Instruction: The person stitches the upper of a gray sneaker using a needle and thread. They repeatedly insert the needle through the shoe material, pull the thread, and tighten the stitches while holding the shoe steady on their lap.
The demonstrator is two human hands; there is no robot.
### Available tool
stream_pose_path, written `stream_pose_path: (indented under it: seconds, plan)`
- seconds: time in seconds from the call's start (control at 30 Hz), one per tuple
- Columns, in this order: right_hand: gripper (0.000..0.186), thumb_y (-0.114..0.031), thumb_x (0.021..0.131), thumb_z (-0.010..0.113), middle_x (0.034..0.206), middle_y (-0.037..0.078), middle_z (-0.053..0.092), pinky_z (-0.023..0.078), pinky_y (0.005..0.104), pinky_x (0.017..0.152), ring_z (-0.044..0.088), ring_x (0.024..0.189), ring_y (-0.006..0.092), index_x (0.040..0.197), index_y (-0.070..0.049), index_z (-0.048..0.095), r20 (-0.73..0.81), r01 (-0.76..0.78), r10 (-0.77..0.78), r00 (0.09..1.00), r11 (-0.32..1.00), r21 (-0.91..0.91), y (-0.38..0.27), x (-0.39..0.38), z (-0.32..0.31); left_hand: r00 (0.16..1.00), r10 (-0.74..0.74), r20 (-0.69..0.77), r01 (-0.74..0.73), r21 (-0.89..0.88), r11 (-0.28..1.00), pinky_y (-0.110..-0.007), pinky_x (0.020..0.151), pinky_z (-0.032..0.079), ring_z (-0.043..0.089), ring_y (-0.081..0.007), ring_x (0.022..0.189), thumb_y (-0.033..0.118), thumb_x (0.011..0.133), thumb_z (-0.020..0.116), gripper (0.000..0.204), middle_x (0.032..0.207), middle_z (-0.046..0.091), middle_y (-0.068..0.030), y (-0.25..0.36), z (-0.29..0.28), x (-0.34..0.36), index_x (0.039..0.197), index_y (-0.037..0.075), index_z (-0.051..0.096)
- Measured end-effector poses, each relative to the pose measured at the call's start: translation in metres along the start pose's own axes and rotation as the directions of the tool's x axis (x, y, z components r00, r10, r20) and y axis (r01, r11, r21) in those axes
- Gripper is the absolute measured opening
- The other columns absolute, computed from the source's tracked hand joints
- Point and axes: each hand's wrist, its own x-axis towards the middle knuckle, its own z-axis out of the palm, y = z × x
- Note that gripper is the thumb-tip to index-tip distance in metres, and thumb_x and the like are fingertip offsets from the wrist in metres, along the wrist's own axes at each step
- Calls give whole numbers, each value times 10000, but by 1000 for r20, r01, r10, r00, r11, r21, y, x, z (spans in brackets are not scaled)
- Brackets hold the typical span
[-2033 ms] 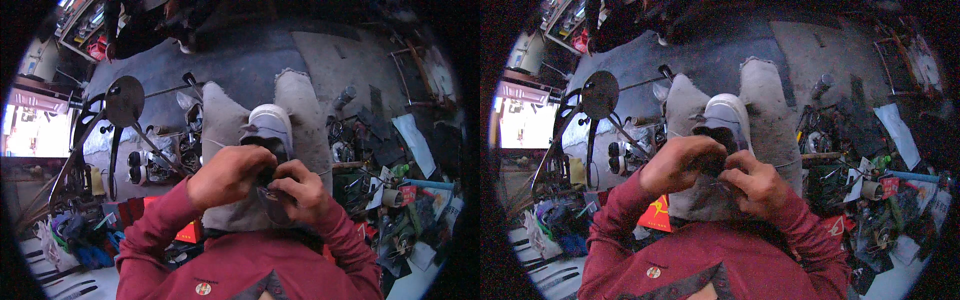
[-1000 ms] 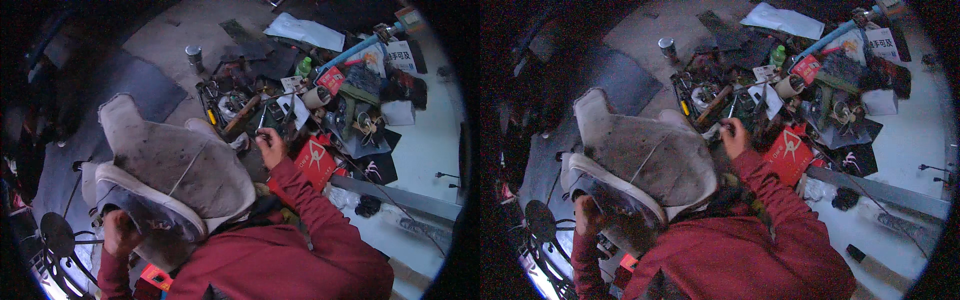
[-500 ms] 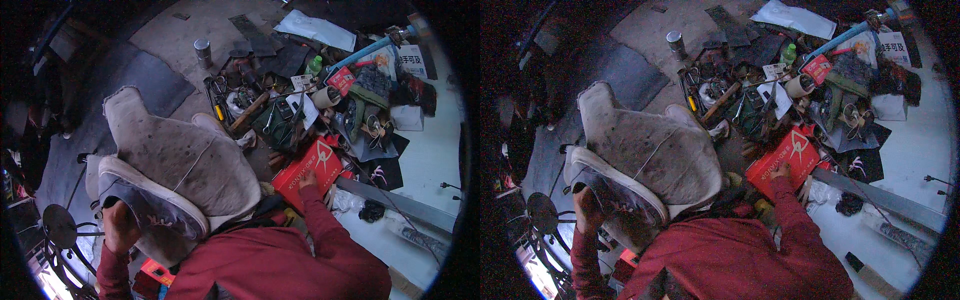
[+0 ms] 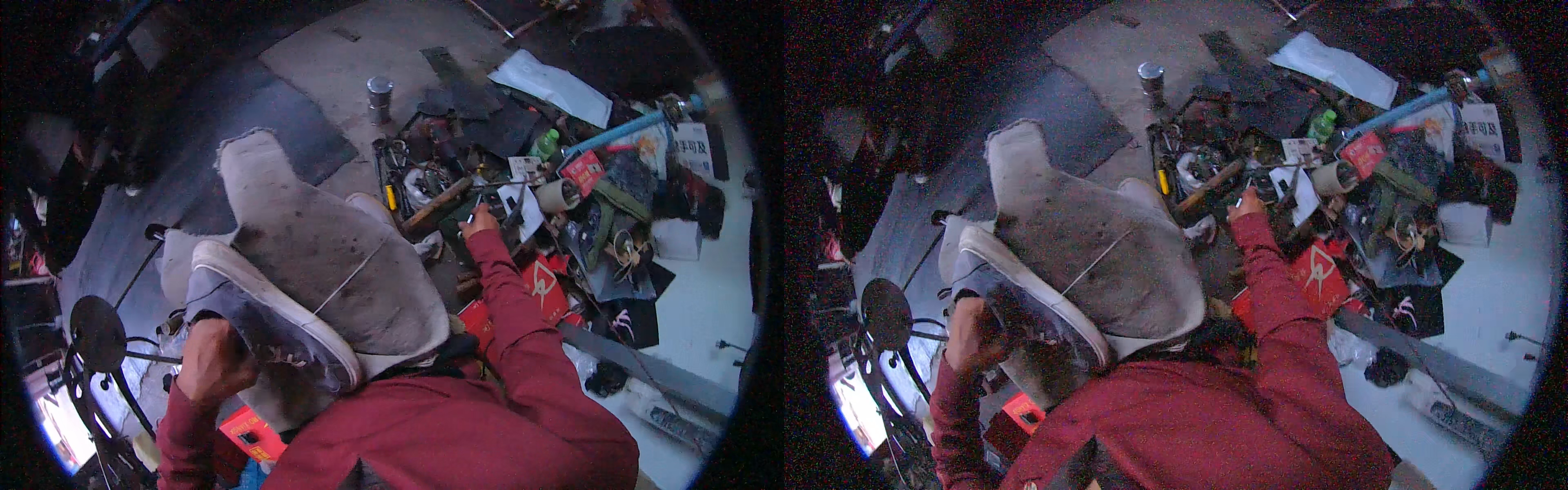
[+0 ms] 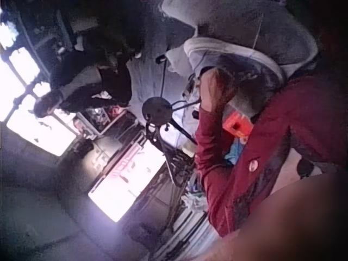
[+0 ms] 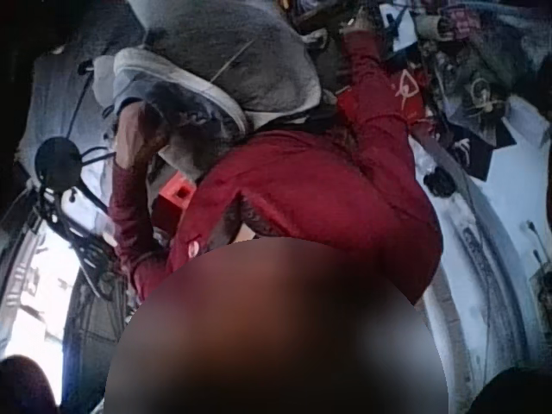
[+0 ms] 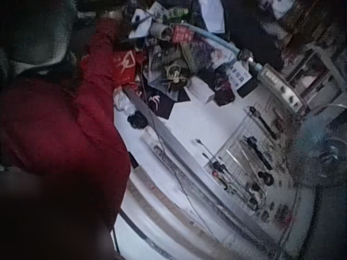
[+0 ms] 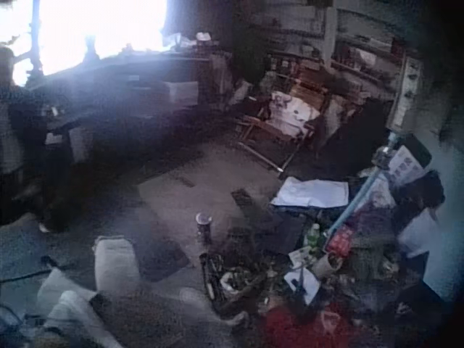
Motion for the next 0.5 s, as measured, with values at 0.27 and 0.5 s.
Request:
stream_pose_path:
  seconds: [0.27, 0.5]
  plan:
    - [411, -240, 764, 797, 1009, 180, 739, 577, 463, 777, 719, 915, 366, 1101, -61, 642, -77, 112, -100, 992, 981, 160, 41, 22, 23, 1000, 16, 3, -16, 87, 996, -478, 597, 448, 574, -447, 696, 205, 762, 684, 231, 737, 576, -260, -4, -6, -11, 762, -13, 610]
    - [149, -180, 968, 527, 698, -16, 511, 379, 285, 491, 449, 550, 104, 959, -67, 624, 77, 20, -269, 960, 341, 940, -63, -76, -60, 990, -84, -118, 37, -355, 934, -410, 665, 505, 605, -276, 674, 23, 816, 572, 155, 772, 607, -252, -1, 8, 5, 916, -60, 656]
